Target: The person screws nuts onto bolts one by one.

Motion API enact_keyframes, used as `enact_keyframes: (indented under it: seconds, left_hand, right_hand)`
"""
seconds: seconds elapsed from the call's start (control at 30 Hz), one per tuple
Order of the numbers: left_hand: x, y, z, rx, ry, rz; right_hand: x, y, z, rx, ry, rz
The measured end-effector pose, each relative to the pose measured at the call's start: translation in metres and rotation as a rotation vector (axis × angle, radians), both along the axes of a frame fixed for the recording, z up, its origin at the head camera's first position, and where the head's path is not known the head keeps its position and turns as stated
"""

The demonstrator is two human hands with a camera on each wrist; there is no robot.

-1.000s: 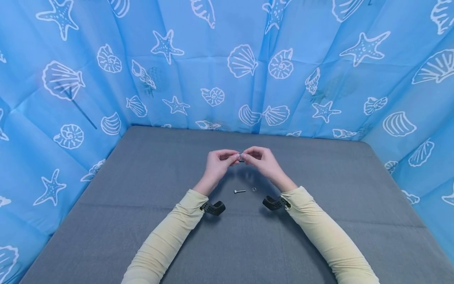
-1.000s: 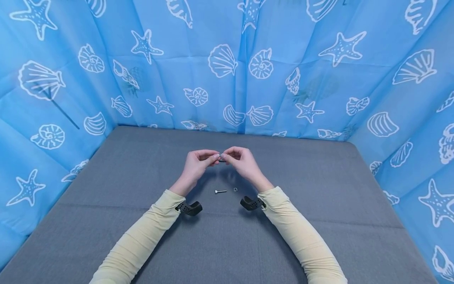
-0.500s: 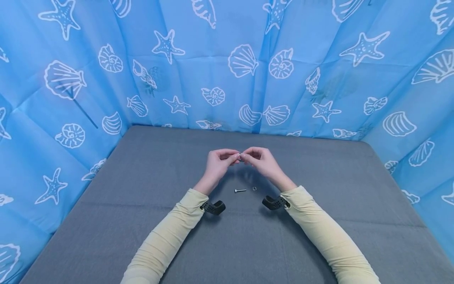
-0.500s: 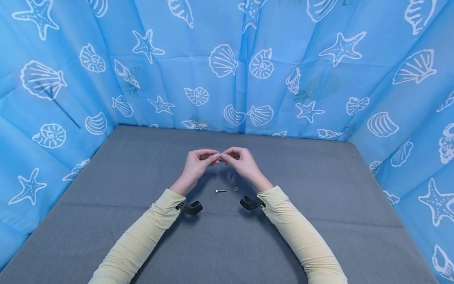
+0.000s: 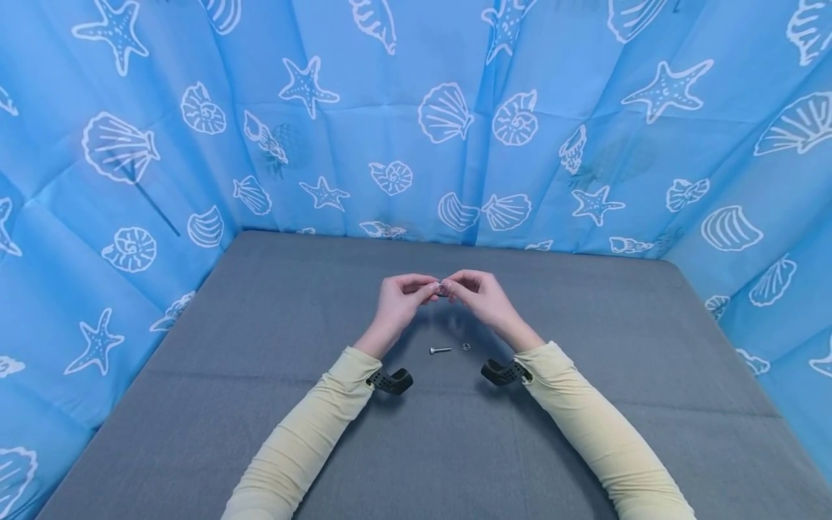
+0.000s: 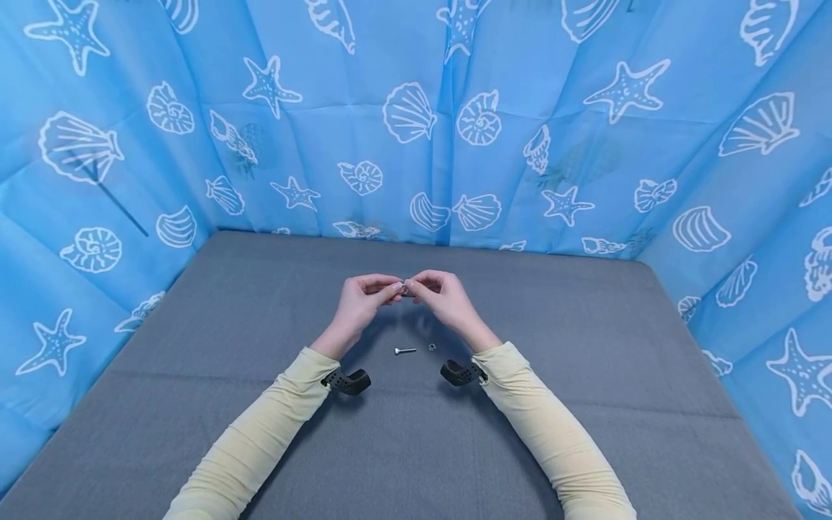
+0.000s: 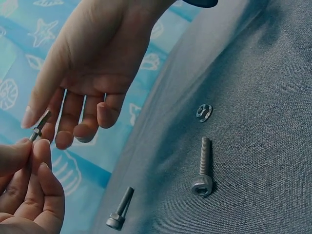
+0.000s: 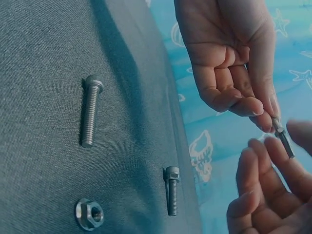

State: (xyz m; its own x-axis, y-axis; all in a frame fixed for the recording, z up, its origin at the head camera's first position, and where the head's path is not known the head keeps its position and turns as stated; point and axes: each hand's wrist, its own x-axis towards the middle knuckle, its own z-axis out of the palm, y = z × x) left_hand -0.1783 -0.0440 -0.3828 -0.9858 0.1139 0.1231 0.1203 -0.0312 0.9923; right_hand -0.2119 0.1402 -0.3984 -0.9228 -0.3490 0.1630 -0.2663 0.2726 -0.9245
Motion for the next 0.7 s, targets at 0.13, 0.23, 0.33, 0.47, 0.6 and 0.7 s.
enact_keyframes:
  seconds: [0.13, 0.23, 0.33, 0.47, 0.6, 0.7]
  left_hand:
    - [0.004, 0.0, 0.003, 0.011, 0.004, 0.008]
    - [0.003, 0.0, 0.003, 0.006, -0.002, 0.009]
    - [0.0, 0.0, -0.002, 0.0, -0.005, 0.011]
    - [-0.01, 0.001, -0.018, 0.015, -0.004, 0.023]
    - [-0.015, 0.002, -0.025, 0.027, -0.002, 0.04]
    - [-0.015, 0.002, -0.025, 0.028, 0.013, 0.045]
  right_hand:
    - [0.0, 0.0, -0.001, -0.063, -0.012, 0.014]
    - [0.004, -0.001, 0.007, -0.065, -0.001, 0.031]
    - [0.005, -0.002, 0.007, -0.018, -0.003, 0.015]
    - [0.001, -0.001, -0.002, 0.001, -0.018, -0.019]
    - [0.004, -0.002, 0.005, -0.051, -0.018, 0.007]
    - [0.011, -0.004, 0.016, -0.05, -0.004, 0.031]
